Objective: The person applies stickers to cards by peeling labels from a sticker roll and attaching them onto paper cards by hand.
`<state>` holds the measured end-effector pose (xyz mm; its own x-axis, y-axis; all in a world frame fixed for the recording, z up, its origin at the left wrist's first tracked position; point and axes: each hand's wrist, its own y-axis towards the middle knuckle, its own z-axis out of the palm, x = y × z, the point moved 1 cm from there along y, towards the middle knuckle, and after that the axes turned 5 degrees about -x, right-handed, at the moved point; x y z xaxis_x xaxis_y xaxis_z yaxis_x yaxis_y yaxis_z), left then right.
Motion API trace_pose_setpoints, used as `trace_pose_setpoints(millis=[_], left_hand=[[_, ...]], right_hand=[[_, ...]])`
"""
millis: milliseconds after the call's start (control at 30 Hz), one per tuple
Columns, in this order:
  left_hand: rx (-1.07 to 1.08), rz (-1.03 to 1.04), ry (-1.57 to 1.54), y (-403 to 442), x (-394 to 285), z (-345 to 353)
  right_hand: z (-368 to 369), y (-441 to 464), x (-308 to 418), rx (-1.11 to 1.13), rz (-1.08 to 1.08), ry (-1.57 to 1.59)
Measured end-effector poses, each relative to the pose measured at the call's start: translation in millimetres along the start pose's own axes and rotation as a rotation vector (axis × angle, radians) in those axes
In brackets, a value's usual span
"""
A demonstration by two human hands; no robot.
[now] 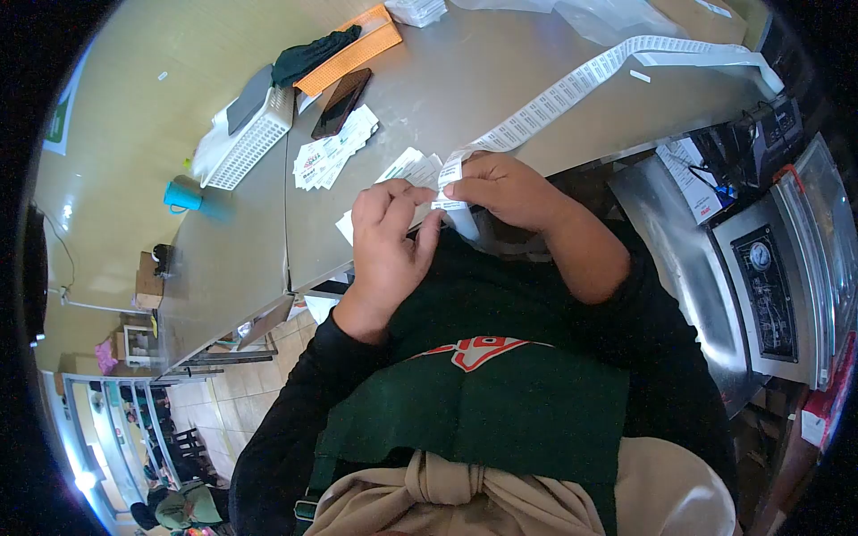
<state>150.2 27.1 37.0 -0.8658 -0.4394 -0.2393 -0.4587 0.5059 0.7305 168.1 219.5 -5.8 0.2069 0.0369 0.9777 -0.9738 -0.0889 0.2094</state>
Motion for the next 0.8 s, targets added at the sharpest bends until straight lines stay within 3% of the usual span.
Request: trace_pose_setpoints(millis=[267,367,500,600,800], left_hand=[[0.016,0.083,0.050,-2,-5,-10],[0.002,-0.040,-0.098,-4,9,-15],[0.141,-0.735,-0.287,-8,45,-25],[0.293,-0.858,-0.324,-13,66,-23],[0.357,-0.795,-0.203,-13,67,-20]], right_hand=[[1,5,-10,-0.028,-0.178,-0.208],[7,4,-8,-0.060,-0.144,-0.191],[7,6,-3,0.034,-0.153,-0.510],[9,6,4,0.046,-0.151,-0.633],[9,6,2,0.041,-0.202,-0.645]])
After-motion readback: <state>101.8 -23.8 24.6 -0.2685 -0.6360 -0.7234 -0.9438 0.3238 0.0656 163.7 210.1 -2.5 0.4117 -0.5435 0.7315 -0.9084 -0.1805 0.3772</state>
